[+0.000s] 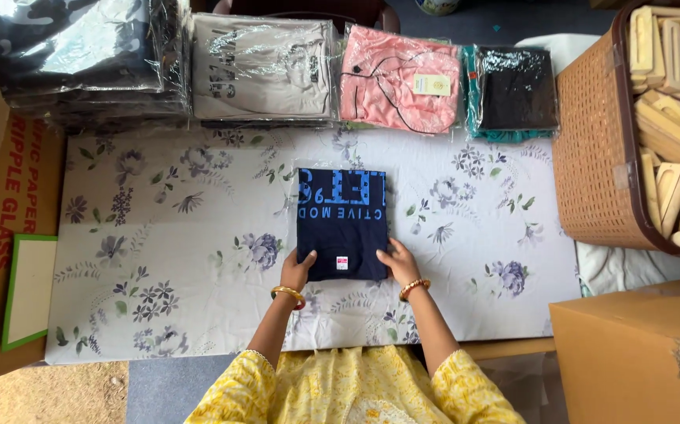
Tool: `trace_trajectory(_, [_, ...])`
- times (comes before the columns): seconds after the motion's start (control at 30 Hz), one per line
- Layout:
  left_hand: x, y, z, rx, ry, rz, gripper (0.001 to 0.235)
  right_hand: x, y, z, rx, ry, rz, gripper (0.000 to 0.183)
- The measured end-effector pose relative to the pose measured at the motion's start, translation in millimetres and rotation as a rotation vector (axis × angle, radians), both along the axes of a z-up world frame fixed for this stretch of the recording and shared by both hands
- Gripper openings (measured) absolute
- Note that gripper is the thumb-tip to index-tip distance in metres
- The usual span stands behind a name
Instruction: The person folds garments on a padded table and seals each folded item inside a clear plastic bag, stacking the packed clothes with other finished packages. They fold a navy t-shirt, then a pair of yellow printed pants, bag and press each one, and finally spread out a pair of camouflage pants.
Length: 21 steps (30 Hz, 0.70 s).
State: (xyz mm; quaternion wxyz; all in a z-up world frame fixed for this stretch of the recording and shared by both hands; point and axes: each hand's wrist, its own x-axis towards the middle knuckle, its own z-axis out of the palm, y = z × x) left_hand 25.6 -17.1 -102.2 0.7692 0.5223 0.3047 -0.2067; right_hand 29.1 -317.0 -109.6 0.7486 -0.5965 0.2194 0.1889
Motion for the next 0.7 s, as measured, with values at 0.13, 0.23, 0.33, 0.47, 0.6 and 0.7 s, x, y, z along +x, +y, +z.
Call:
trace_trajectory(0.13, [-4,-8,9,0.812,-0.259,-0.287,0.053,12,14,24,-0.015,0.006,-0.014,0.062])
trace_trajectory(0.23, [-9,-24,16,0.950,-0.581,-0.171,0.071,19,29,26,-0.068,0.023,0.015,0.061])
trace_trajectory(0.33, [-7,-54,76,0.739,-0.718,-0.321,0.079,23,57,55,-0.090,-0.035,0.059,0.057])
trace_trajectory(0.47, [2,-80,73,0.516,-0.631,-0.421,0.089,34,72,72,-0.321,-0.150,0.161,0.051])
trace_trajectory(0.6, [-2,-55,51,0.082,-0.447,-0.347,0.093,36,69,69,-0.779,-0.180,0.311,0.055])
trace_trajectory(0.7, [-2,-9,86,0.379,-0.624,-0.471,0.080,32,61,69,-0.952,-0.258,0.337,0.055])
